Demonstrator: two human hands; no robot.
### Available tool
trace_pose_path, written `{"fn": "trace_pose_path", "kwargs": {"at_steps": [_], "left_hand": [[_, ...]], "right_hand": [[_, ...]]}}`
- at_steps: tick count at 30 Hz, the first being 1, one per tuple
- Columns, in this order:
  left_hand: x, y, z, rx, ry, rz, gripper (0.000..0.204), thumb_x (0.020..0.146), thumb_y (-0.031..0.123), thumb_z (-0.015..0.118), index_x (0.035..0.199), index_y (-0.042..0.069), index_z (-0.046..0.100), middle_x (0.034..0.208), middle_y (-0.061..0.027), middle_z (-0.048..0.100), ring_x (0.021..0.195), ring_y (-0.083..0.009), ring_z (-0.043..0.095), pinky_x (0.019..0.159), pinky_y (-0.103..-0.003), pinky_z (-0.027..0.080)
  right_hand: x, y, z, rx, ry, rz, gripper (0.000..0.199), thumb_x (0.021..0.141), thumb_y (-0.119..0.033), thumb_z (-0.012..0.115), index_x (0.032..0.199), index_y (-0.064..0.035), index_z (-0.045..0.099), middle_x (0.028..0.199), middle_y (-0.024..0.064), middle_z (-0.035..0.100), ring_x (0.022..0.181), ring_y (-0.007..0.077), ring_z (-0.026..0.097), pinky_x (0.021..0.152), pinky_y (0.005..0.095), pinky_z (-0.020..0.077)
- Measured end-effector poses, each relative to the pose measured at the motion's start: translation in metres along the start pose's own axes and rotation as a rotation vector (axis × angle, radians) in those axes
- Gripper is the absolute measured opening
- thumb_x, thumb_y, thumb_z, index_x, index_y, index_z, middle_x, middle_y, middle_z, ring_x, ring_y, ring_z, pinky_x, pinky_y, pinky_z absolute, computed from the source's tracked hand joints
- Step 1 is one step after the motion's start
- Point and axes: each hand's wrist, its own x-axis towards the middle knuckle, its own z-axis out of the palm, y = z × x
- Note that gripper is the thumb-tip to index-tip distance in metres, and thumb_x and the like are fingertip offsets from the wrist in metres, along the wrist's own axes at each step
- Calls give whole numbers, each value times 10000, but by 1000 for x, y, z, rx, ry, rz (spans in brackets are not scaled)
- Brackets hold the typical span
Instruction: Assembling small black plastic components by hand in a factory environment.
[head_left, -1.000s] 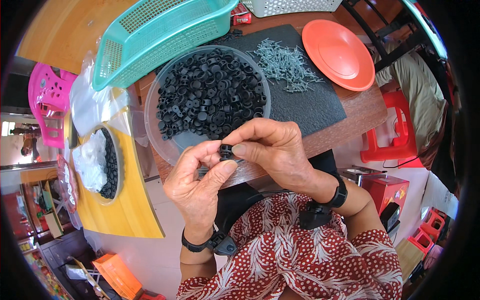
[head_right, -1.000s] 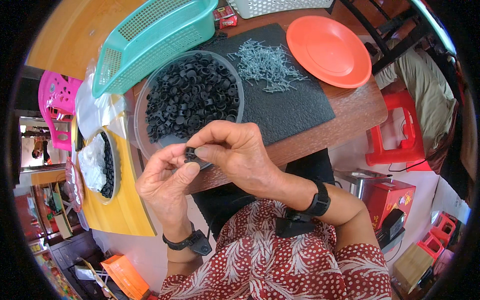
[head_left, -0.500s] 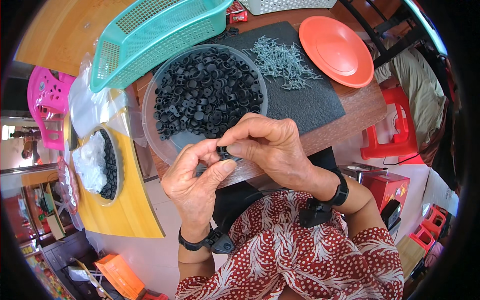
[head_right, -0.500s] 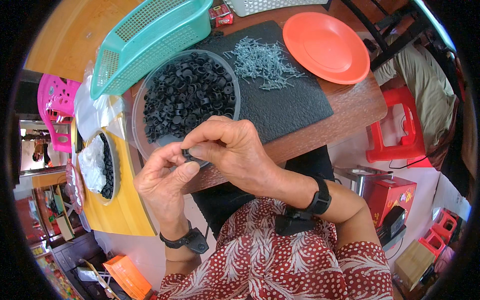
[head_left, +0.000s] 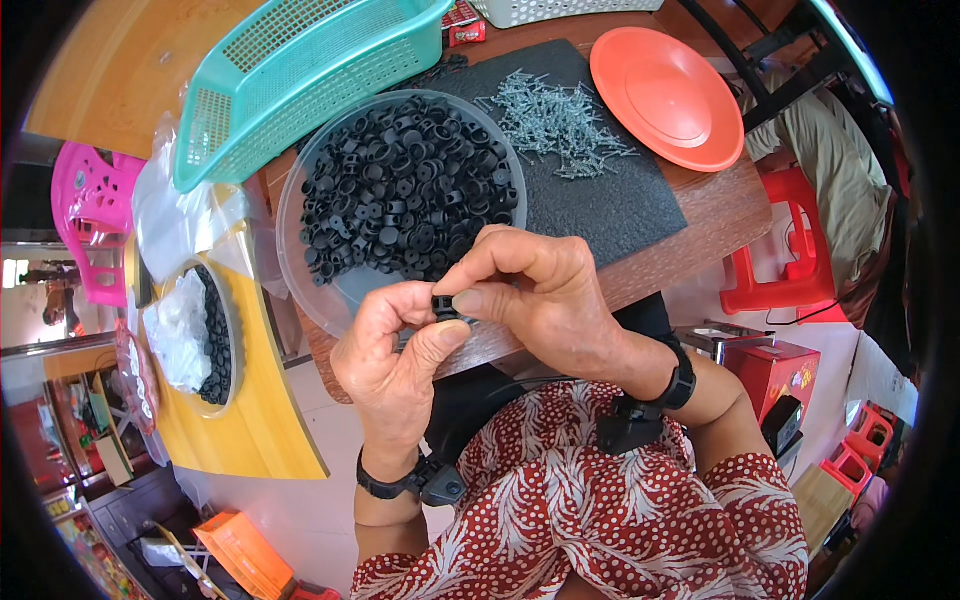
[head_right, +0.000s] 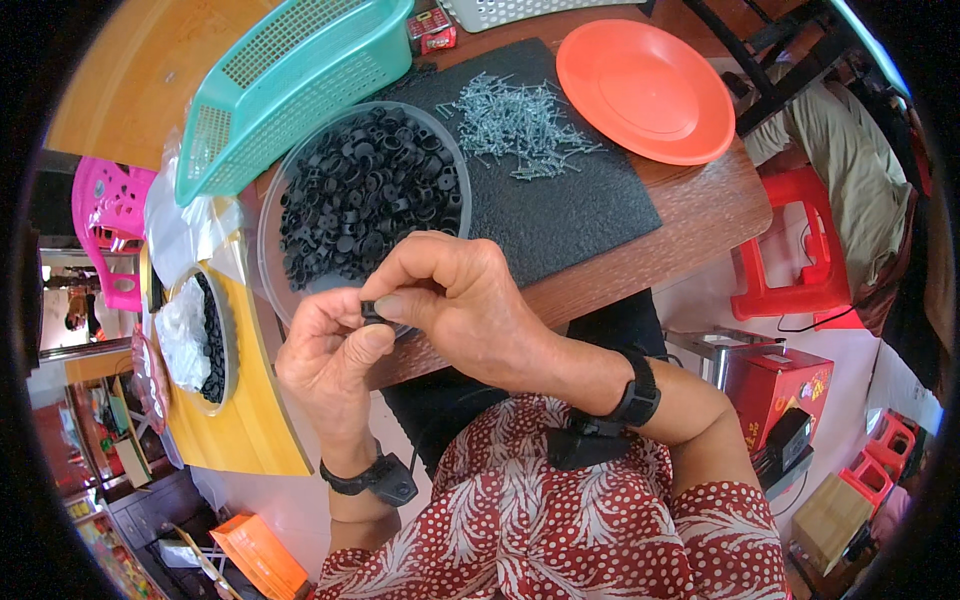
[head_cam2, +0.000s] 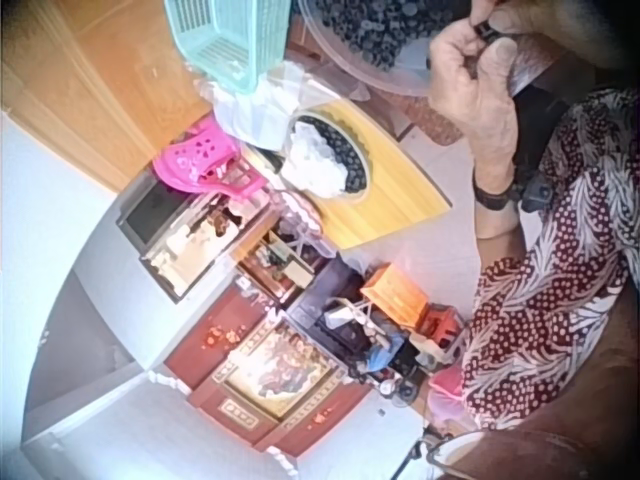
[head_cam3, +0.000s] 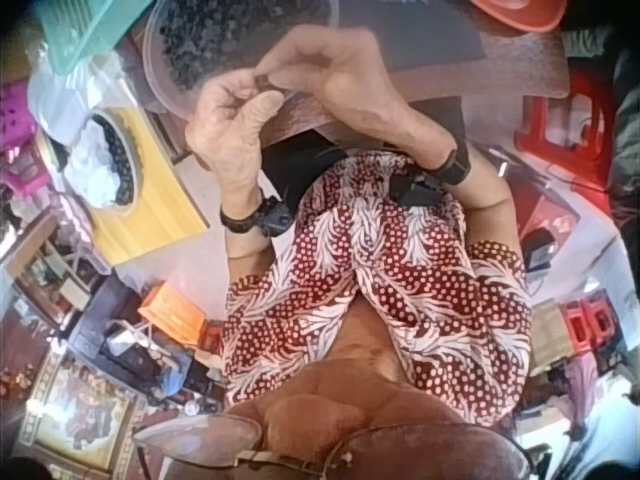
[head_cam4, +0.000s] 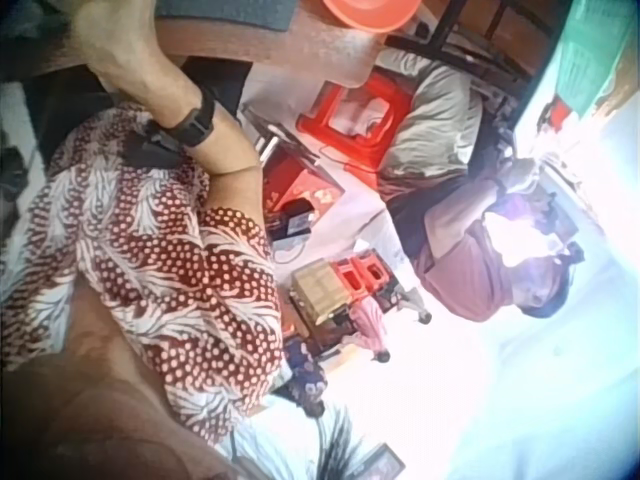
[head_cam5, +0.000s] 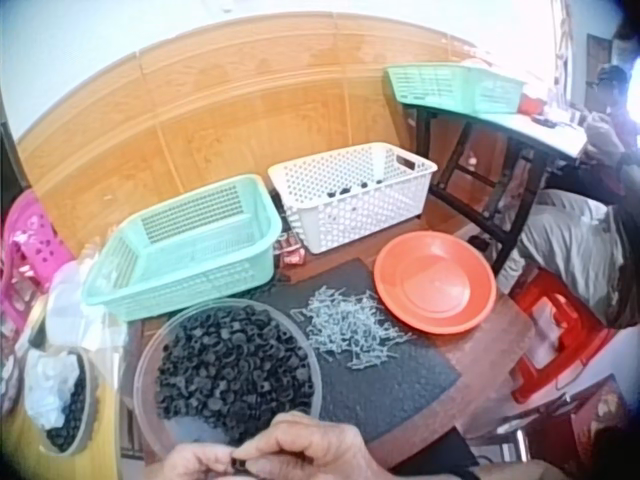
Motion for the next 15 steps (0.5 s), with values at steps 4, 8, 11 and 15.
{"fn": "trace_pose_path", "kwargs": {"at_steps": [4, 8, 11, 15], "left_hand": [[-1, -3, 0, 5, -6, 10, 270, 761, 86, 737, 936, -47, 580, 777, -23, 596, 661, -62, 525, 598, -174, 435], [1, -1, -1, -2, -58, -21, 252, 758, 78, 739, 927, -34, 591, 779, -16, 597, 684, -48, 518, 613, -168, 430], [4, -4, 0, -18, -53, 109, 267, 746, 75, 749, 931, -32, 590, 774, -14, 592, 680, -49, 516, 603, -168, 429], [3, 0, 1, -135, -15, 11, 296, 723, 75, 766, 934, -31, 589, 770, -9, 587, 672, -55, 514, 603, -180, 431]], "right_hand": [[-2, -3, 0, -44, 14, -48, 62, 761, 37, 635, 817, 11, 629, 736, 55, 592, 691, 93, 556, 602, 241, 444], [-5, 3, 5, 41, 83, -17, 70, 746, 50, 632, 796, 2, 620, 719, 51, 584, 678, 117, 540, 597, 255, 435], [-2, 4, -1, -133, 20, -210, 141, 745, 97, 649, 852, 5, 650, 811, 54, 600, 712, 77, 559, 619, 210, 445], [1, 4, -1, -130, 15, -239, 156, 740, 100, 652, 859, -1, 650, 812, 52, 598, 716, 82, 565, 616, 210, 445]]}}
